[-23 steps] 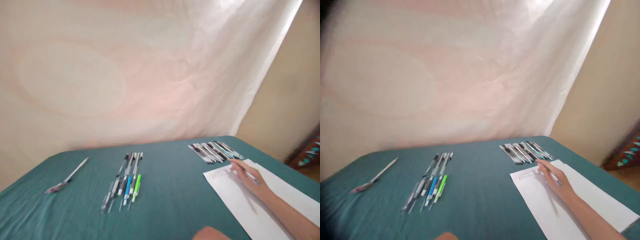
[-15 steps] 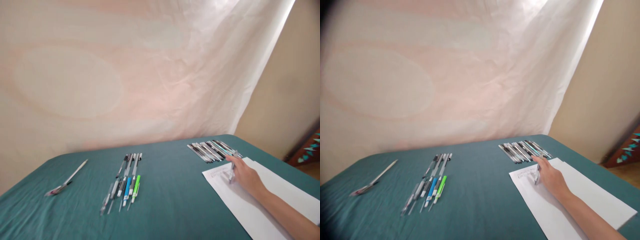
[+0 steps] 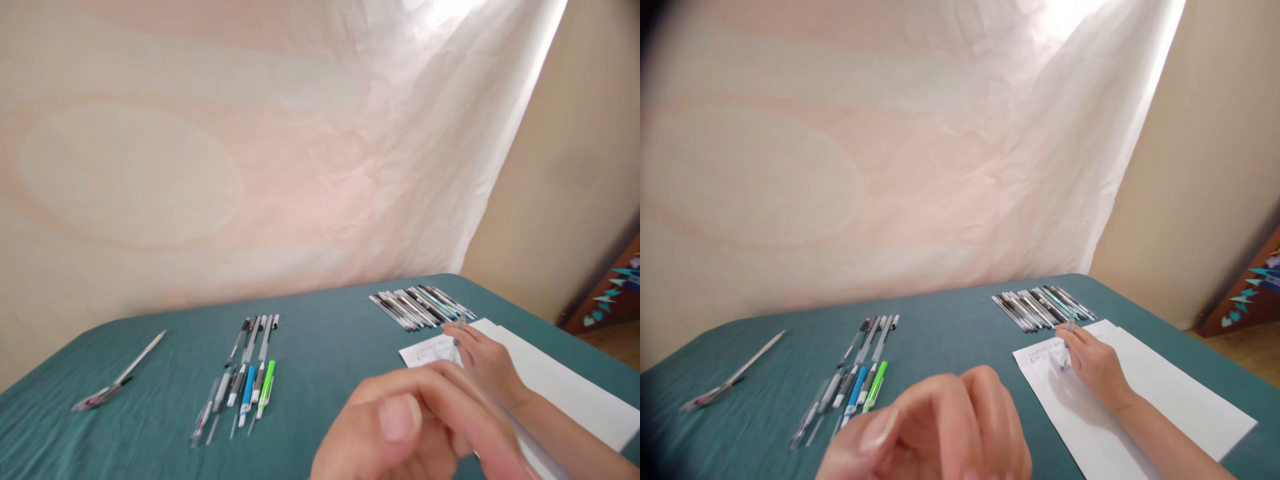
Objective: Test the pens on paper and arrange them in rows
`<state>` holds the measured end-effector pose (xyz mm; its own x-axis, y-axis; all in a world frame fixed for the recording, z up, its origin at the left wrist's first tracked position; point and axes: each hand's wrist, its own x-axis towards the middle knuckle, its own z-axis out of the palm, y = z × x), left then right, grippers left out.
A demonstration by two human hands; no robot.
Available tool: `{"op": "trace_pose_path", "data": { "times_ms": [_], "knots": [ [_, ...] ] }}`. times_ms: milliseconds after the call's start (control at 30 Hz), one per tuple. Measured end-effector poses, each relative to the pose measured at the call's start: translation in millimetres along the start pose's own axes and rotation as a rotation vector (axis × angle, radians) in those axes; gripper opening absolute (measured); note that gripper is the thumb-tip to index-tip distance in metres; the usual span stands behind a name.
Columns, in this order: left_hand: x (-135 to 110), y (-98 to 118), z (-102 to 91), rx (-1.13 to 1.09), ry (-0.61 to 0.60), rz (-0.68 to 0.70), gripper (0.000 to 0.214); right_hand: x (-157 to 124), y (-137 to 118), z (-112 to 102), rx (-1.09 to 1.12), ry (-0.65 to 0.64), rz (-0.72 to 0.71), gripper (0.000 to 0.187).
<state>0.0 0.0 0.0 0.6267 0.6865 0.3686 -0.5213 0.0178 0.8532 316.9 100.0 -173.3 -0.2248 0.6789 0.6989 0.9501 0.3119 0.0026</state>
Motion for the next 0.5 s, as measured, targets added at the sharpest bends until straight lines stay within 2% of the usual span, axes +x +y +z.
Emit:
{"op": "trace_pose_path", "data": {
  "times_ms": [67,167,267,367,500],
  "knots": [
    [16,-5,3.6,-0.118,0.026,0.005,0.043,1,-2,1,0.002,-0.015,0.007,0.035],
    [18,-27,-9.0,0.027,0.130,-0.169,0.031,2,-1,3,-0.022,-0.035,0.025,0.035],
    [2,-54,-37.4,0.286,0.160,-0.380,0.031,2,0,4,-0.039,-0.083,0.057,0.036],
    [-19,-72,-70.5,0.558,0.196,-0.412,0.031,3,1,5,-0.013,-0.108,0.083,0.038],
    [-39,-75,-104.0,0.772,0.302,-0.438,0.031,11,5,10,0.142,-0.138,0.129,0.041]
  ]
}}
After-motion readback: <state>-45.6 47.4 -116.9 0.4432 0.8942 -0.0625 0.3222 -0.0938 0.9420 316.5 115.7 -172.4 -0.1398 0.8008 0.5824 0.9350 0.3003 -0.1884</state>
